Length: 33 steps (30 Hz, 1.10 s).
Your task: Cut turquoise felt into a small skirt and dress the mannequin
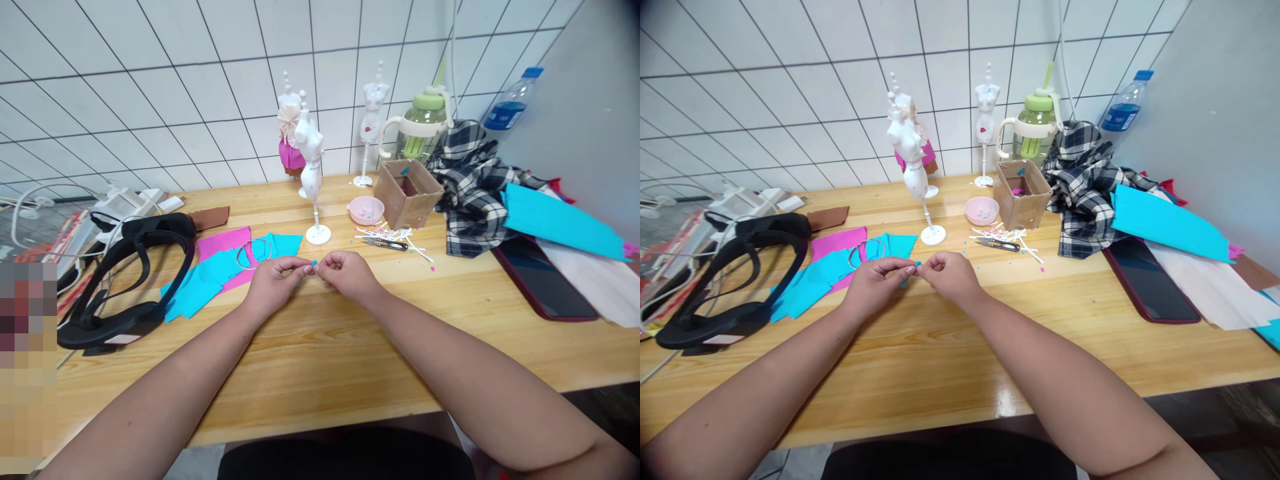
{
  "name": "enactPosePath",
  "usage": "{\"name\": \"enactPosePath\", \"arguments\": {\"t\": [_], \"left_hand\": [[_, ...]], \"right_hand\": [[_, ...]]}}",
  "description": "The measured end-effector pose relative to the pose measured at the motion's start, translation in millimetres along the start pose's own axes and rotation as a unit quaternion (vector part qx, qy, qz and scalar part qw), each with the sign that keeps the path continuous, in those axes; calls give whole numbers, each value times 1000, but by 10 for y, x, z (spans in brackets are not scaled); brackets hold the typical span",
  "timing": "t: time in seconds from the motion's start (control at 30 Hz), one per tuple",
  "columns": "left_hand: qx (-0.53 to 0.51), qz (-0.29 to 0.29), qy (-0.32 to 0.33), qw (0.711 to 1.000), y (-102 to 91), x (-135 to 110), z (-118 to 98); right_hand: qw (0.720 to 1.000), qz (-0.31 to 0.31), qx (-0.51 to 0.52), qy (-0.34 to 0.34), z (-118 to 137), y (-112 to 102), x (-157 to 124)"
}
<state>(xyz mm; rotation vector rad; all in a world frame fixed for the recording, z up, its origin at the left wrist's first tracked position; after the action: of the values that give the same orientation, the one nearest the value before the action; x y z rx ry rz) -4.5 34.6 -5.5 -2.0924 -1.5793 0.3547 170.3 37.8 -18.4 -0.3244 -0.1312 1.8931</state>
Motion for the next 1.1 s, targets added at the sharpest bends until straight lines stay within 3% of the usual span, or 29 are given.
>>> {"name": "enactPosePath", "arguments": {"t": [0.17, 0.3, 0.53, 0.63, 0.73, 0.93, 1.1], "left_hand": [[-54, -36, -25, 998, 18, 32, 63], [-60, -56, -15, 997, -25, 45, 94], [96, -14, 110, 989, -72, -19, -57], [182, 9, 157, 971, -86, -32, -81], [270, 40, 184, 944, -103, -22, -61], [328, 156, 215, 907, -51, -29, -90], [338, 177, 206, 901, -10, -48, -113]], "right_hand": [[997, 34, 66, -21, 62, 13, -35], [985, 66, 160, 21, 90, -3, -45], [981, 80, 170, 56, 59, -112, -17], [991, 76, 98, 39, -4, -181, 32], [996, 61, -61, -23, -61, -263, 75], [969, 77, -226, -64, -68, -298, 73], [933, 41, -325, -150, 77, -217, -61]]}}
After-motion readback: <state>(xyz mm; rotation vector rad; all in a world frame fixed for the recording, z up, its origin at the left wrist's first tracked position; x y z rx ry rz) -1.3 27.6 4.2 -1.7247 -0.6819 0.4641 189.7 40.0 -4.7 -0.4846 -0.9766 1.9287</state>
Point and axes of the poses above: each hand's wrist, its own x-axis towards the middle knuckle, its own y-axis out of the palm, z = x × y, the point moved 1 cm from there along x, towards the middle knuckle, and after that the axes turned 9 degrees about z, right-handed, at the moved point
